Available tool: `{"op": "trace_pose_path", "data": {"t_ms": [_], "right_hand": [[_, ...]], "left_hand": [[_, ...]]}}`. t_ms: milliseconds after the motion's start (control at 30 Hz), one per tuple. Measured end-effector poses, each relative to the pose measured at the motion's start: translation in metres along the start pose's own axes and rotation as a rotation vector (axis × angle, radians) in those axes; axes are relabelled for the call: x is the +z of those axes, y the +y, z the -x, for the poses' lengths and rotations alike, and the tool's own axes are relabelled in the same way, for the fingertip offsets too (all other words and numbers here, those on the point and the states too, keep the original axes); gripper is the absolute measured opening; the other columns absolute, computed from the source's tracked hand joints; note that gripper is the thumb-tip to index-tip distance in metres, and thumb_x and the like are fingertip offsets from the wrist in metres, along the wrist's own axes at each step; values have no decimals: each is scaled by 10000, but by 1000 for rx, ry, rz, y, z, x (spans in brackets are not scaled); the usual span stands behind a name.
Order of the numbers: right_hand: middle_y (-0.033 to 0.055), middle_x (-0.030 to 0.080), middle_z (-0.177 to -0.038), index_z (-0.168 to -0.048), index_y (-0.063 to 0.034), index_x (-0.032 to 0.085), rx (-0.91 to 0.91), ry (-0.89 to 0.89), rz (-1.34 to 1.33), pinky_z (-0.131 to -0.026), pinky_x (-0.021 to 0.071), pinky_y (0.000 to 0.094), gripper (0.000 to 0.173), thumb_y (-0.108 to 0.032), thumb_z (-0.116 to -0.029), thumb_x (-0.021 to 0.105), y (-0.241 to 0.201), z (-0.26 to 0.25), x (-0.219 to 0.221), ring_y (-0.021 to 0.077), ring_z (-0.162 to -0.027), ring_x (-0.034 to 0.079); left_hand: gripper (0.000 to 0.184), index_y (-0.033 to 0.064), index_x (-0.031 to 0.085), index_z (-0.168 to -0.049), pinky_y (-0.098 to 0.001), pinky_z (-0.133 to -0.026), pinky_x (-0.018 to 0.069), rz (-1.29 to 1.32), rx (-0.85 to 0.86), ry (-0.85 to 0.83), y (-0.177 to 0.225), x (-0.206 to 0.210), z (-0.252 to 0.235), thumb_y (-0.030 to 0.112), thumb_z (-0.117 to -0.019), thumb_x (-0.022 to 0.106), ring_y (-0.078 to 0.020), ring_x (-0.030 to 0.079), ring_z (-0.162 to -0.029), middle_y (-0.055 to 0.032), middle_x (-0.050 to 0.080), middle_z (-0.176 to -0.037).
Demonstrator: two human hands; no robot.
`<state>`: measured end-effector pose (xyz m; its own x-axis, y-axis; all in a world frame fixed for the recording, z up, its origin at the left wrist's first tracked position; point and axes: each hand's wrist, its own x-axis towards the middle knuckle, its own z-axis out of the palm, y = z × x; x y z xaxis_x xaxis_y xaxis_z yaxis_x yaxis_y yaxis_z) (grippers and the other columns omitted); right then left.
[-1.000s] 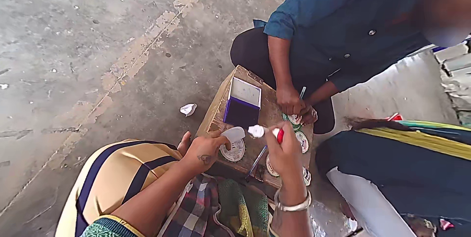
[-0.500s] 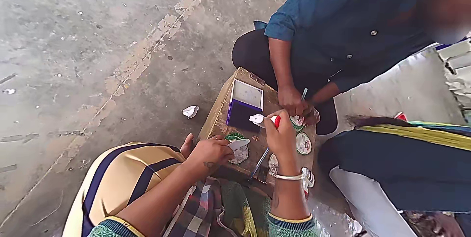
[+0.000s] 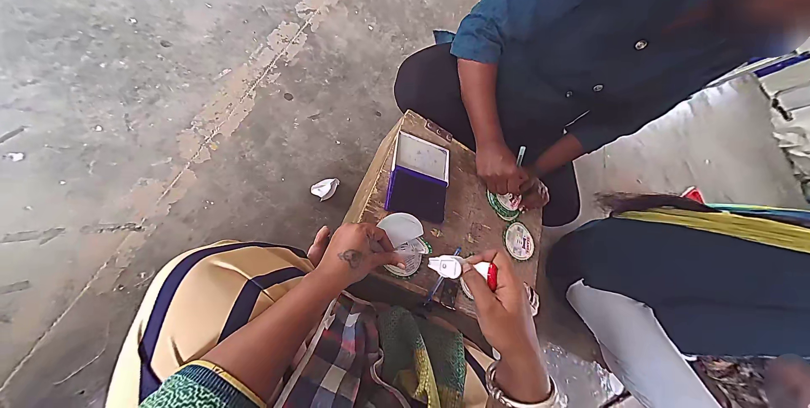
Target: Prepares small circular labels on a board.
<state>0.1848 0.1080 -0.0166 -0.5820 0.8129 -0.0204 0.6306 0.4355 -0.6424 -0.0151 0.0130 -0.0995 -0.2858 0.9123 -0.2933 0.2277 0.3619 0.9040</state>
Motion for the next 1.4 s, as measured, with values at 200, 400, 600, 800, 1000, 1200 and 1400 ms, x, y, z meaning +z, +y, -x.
{"op": "trace_pose_path", "data": {"t_ms": [200,400,600,800,1000,1200,1400], "right_hand": [[34,583,-687,-1053,-33,646,-53,-179,227,-523,454,404,267,-261,-978,527,-4,-8,27,183,-572,563],[136,654,-736,-1028,-5,656,-51,-245,397,-583,487,515,213,-182,-969,554,-20,-23,56,333,-684,669],[139,670,-785,-1080,20,667,-46,-187,285,-614,518,515,265,-202,-980,562,-17,-24,38,302,-692,666],[156,626,-814,-1148,-11,604,96,-34,256,-643,473,549,228,-207,-1036,570,-28,-74,16,322,-729,618],[202,664,-862,-1168,-19,577,146,-163,414,-682,501,590,223,-200,-1037,568,-26,-120,54,399,-815,673],[195,644,-874,-1190,-9,587,181,-60,271,-690,481,584,233,-192,-1048,556,-23,-102,32,366,-798,638],[51,533,-753,-1094,-28,582,161,14,96,-605,437,411,158,-161,-1016,546,-19,-66,12,169,-641,516]], "left_hand": [[286,-14,642,-1012,-504,-794,503,18,113,133,-16,10,-2,270,-998,667,-295,667,-858,-166,672,-877],[295,-1,579,-1256,-555,-838,530,13,132,166,-17,13,0,184,-1029,609,-378,702,-912,-216,703,-942],[287,47,666,-1274,-569,-881,521,-39,210,119,-14,9,1,80,-1058,479,-380,701,-998,-216,718,-1087],[392,80,773,-1134,-630,-834,529,-298,405,74,-15,15,8,-97,-947,477,-415,710,-1067,-199,724,-1193],[269,23,756,-1102,-546,-817,572,-409,576,6,-22,18,11,212,-911,747,-388,690,-1106,-172,726,-1172],[170,32,782,-957,-514,-762,592,-419,644,79,-26,22,5,147,-969,657,-363,721,-1048,-150,757,-1065],[156,36,797,-906,-549,-795,567,-261,534,105,-23,19,5,148,-937,694,-359,733,-944,-160,755,-940]]}}
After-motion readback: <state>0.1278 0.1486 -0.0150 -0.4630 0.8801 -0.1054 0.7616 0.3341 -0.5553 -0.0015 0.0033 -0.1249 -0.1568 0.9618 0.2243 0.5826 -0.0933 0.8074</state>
